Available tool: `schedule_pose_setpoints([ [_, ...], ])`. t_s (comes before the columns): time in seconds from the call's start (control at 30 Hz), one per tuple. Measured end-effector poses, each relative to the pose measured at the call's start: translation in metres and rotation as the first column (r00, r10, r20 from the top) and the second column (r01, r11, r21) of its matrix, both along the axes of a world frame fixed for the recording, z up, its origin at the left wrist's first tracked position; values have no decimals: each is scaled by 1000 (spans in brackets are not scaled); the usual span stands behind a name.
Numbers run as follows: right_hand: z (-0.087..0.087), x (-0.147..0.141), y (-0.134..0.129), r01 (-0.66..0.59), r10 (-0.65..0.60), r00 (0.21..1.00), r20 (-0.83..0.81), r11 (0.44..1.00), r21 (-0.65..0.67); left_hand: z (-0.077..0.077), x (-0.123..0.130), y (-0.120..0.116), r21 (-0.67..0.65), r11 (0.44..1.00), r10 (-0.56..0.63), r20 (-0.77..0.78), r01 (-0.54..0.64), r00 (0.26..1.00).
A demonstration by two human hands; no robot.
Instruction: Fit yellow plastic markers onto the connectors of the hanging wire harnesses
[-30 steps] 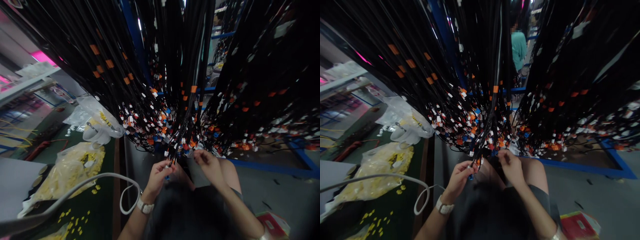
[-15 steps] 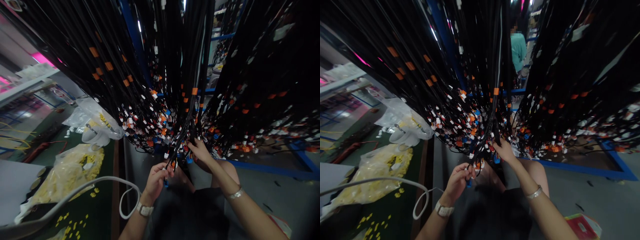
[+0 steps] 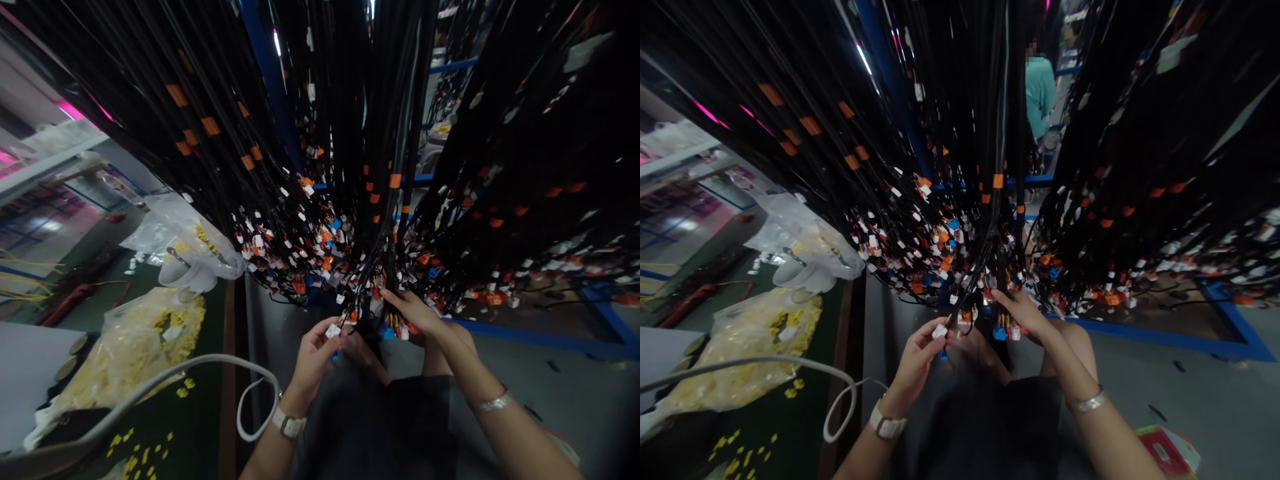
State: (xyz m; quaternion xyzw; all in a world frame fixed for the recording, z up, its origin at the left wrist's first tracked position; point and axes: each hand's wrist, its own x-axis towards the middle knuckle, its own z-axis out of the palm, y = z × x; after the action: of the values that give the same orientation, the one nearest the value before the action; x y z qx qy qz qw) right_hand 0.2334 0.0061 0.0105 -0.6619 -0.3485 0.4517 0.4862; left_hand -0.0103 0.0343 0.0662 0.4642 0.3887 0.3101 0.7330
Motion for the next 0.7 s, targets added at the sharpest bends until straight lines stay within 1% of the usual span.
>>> schedule_pose_setpoints([
  [0.1,19,-10,-4,25,-34,975,-219,999,-45,-4,1,1,60,997,45,-62,-42,997],
  [0.17,31,-16,-6,98,-115,943,-313,993,-69,-7,0,2,113,990,96,-120,-83,988],
  [0.2,36,-19,-6,130,-153,915,-373,988,-85,-8,0,2,138,985,120,-146,-100,982],
  [0.27,41,-23,-7,143,-191,847,-496,981,-133,-7,-1,3,149,984,126,-185,-99,975],
  [0.37,40,-29,-9,104,-186,743,-643,981,-163,-5,1,0,82,997,14,-200,3,980],
  [0.47,38,-37,-10,94,-173,685,-708,984,-149,-6,4,-7,41,982,-172,-193,183,966],
  [0.53,40,-43,-11,98,-163,676,-718,986,-131,-11,6,-12,51,941,-315,-216,333,924],
  [0.57,41,-47,-11,103,-160,682,-713,987,-123,-15,6,-14,63,917,-369,-234,393,899],
  [0.63,42,-52,-12,106,-156,706,-691,988,-115,-22,6,-17,88,883,-424,-270,461,865],
  [0.7,41,-56,-14,117,-158,737,-657,987,-106,-27,5,-16,94,873,-435,-294,478,851],
])
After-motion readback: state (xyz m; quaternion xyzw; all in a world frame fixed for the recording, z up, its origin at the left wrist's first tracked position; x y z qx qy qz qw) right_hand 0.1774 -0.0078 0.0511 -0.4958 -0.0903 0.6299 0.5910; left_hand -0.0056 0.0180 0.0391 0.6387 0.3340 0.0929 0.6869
